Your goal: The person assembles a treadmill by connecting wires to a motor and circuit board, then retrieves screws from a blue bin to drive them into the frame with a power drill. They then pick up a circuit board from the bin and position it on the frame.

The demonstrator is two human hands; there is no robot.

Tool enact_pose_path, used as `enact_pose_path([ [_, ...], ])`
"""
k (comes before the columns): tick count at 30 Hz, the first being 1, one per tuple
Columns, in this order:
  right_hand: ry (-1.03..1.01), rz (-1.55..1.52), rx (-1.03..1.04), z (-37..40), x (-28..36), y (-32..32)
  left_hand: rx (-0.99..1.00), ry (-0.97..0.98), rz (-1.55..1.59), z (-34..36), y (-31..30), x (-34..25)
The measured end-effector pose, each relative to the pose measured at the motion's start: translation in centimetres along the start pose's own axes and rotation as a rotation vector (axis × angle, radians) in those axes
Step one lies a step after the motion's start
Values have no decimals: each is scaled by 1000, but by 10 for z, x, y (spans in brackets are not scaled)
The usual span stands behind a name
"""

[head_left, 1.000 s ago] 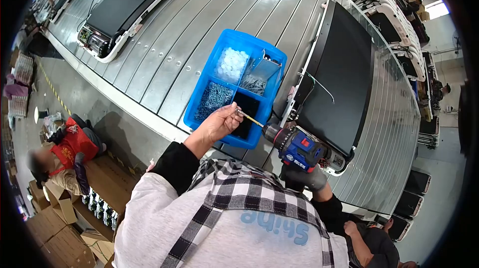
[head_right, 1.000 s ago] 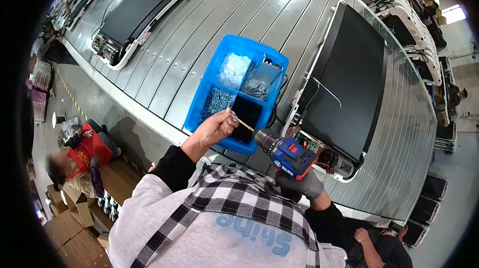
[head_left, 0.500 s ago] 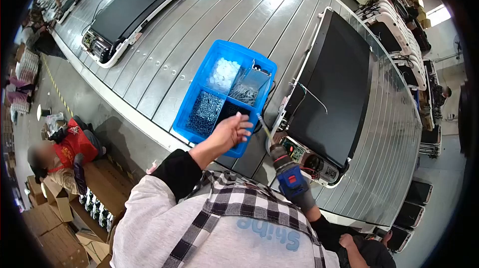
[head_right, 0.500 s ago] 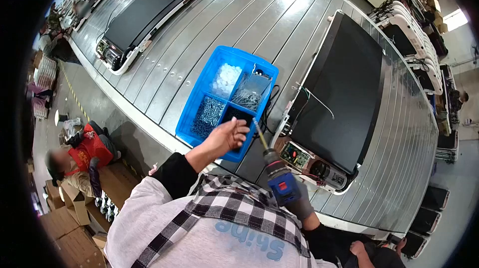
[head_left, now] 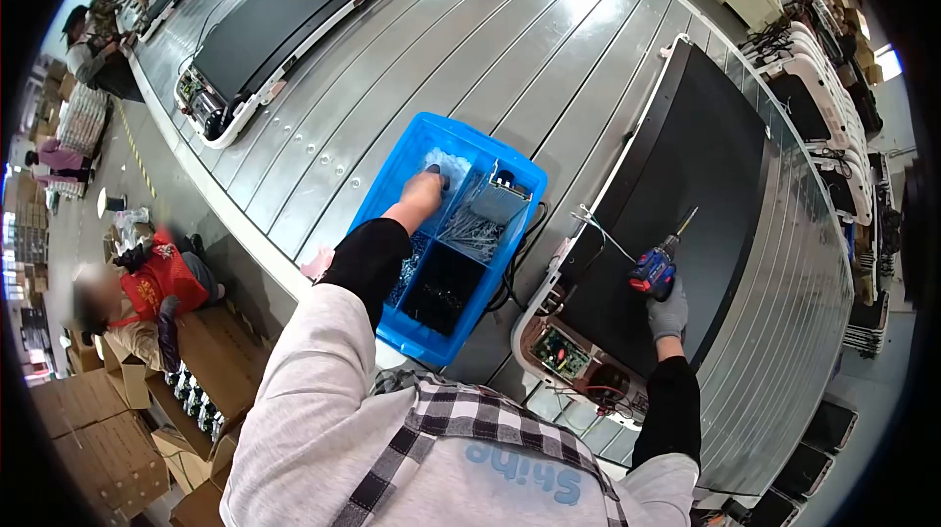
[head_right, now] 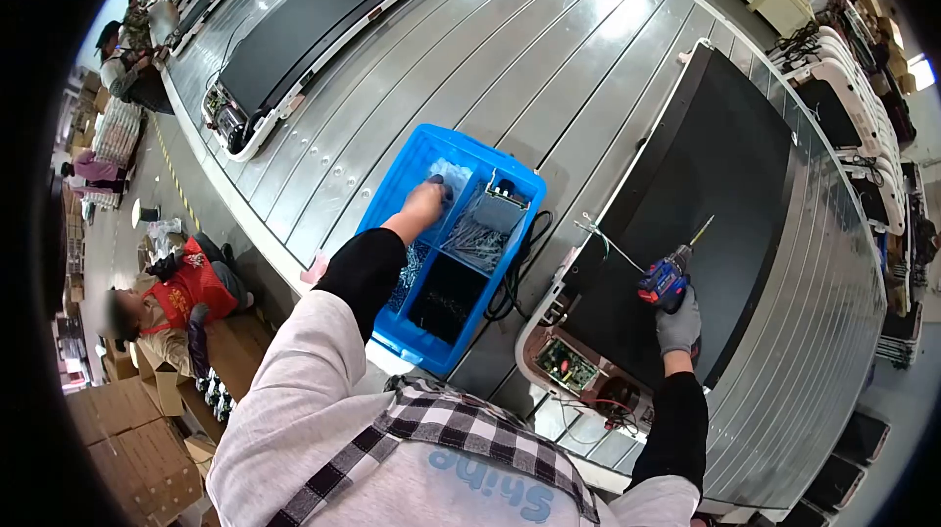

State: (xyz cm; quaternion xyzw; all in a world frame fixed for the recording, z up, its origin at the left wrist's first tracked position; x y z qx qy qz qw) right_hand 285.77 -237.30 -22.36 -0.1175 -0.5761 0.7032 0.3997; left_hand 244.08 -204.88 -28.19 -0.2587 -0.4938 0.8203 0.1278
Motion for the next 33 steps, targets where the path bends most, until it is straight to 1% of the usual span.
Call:
enact_pose_path([
  [2, -98, 6, -63, -6, -11, 13, -6, -21, 5, -1, 1, 0],
  [4, -100, 53, -58, -4, -17, 17, 81, -90, -67, -3, -2, -1],
  [5, -99, 69, -39, 0, -10, 13, 117, -89, -125, -6, 5, 3],
  [6, -78, 100, -68, 10, -3, 7, 116, -94, -101, -3, 2, -3],
  [7, -61, 144, -40, 25, 15, -6, 135, -98, -103, -9, 10, 0],
  [8, -210, 302, -264, 41, 22, -7, 160, -55, -143, -5, 6, -5],
  [9, -327, 347, -440, 57, 29, -6, 109, -65, -101, -8, 11, 0],
  [10, -447, 314, -534, 72, 45, 0, 39, -28, -20, -6, 10, 3],
  [11, -513, 239, -519, 87, 62, 11, -73, 10, 92, 6, -13, -8],
  [12, -553, 169, -449, 100, 82, 24, -199, 39, 215, 4, -9, 0],
  [14, -598, 92, -314, 118, 114, 50, -279, 46, 399, 7, -14, 9],
  [15, -613, 78, -261, 126, 124, 60, -409, 83, 470, 12, -18, 10],
  [18, -631, 57, -163, 140, 143, 79, -479, -9, 784, 38, -34, 5],
  [19, -627, 59, -146, 146, 143, 82, -529, -36, 781, 42, -35, 4],
  [21, -609, 63, -128, 155, 140, 86, -349, -55, 1199, 59, -35, -10],
  [22, -596, 59, -122, 160, 135, 85, -292, 3, 1376, 55, -18, -17],
  [23, -578, 59, -122, 164, 128, 86, -212, 65, 1425, 72, -21, -39],
  [24, -558, 59, -124, 169, 118, 86, -151, 56, 1493, 90, -22, -65],
  [25, -531, 66, -127, 175, 103, 89, -57, 132, 1520, 107, -18, -87],
  [28, -410, 86, -118, 198, 43, 94, 246, 162, 1469, 153, 10, -151],
  [30, -306, 97, -91, 220, -5, 103, 377, 215, 1499, 177, 38, -186],
  [32, -202, 101, -40, 245, -52, 113, 571, 258, 1628, 198, 76, -212],
  [33, -156, 103, -12, 257, -71, 117, 563, 298, 1593, 210, 92, -226],
])
Point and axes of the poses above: each hand's wrist, its own z-axis away from the middle knuckle, its own y-axis out of the palm, x = y × z, the point moved 3 cm from there along -z, towards the middle knuckle, and after that the axes turned 11 degrees about x, right-handed, at the moved point
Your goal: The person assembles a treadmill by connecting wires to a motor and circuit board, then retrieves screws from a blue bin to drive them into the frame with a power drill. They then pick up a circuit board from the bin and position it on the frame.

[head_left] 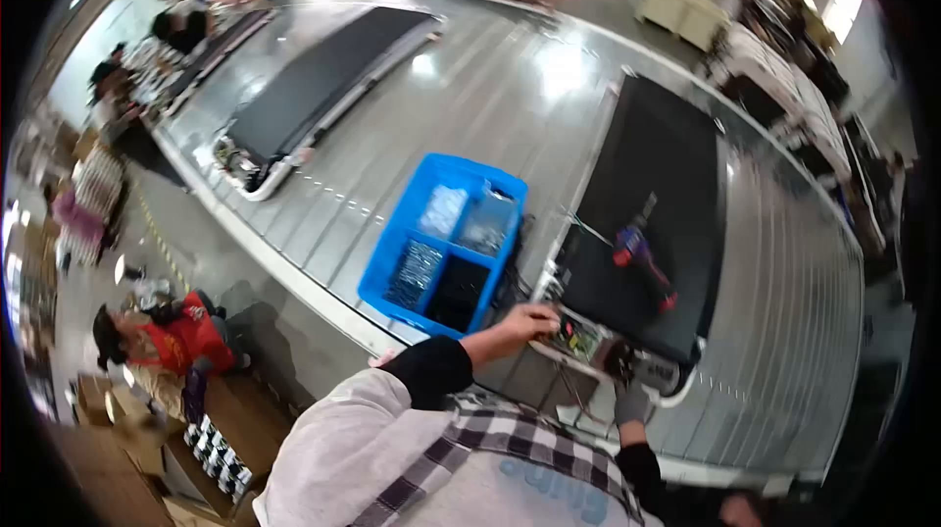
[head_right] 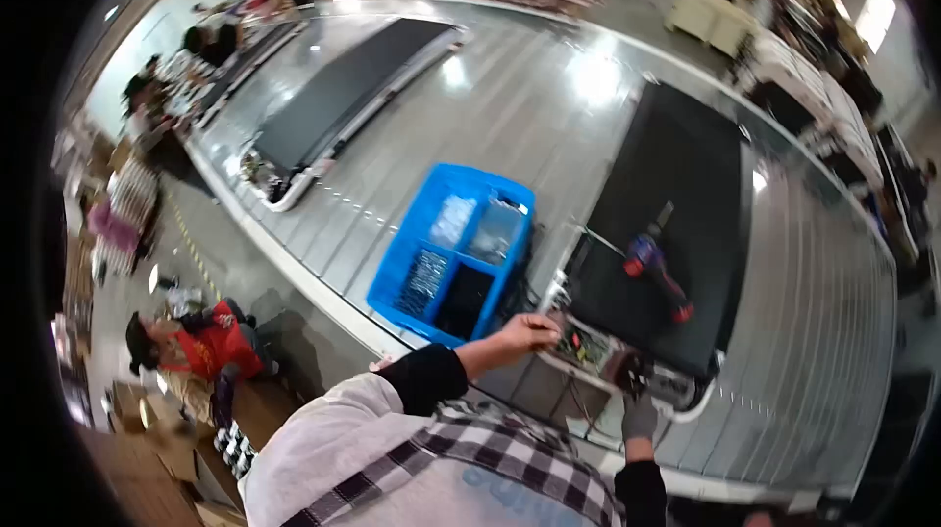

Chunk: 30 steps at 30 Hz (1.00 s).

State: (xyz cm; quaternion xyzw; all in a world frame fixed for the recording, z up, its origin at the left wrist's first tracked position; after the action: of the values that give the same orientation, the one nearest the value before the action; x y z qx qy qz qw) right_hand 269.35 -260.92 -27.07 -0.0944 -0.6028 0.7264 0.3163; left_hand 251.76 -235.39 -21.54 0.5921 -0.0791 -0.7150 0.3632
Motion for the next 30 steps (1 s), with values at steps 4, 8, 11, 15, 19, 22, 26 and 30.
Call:
enact_pose_path([
  [4, 236, -143, 25, 19, -19, -23, 71, -262, -13, -4, 57, 38],
  [8, 97, -396, 14, 25, -42, -7, 37, -316, 115, -34, 102, 79],
  [11, 217, -970, 327, 45, -60, -13, -23, -412, -6, -55, 136, 120],
  [15, 268, -1523, 346, 61, -53, 2, -52, -624, -17, -52, 142, 165],
  [19, 270, -1521, 559, 70, -56, -12, -26, -687, 73, -46, 158, 174],
  [22, 197, -1307, 512, 68, -60, -9, -14, -678, 51, -49, 154, 176],
  [26, 146, -1180, 447, 68, -61, -12, 4, -669, -99, -53, 158, 174],
  [30, 121, -1119, 417, 66, -56, -14, 44, -596, -198, -54, 159, 173],
])
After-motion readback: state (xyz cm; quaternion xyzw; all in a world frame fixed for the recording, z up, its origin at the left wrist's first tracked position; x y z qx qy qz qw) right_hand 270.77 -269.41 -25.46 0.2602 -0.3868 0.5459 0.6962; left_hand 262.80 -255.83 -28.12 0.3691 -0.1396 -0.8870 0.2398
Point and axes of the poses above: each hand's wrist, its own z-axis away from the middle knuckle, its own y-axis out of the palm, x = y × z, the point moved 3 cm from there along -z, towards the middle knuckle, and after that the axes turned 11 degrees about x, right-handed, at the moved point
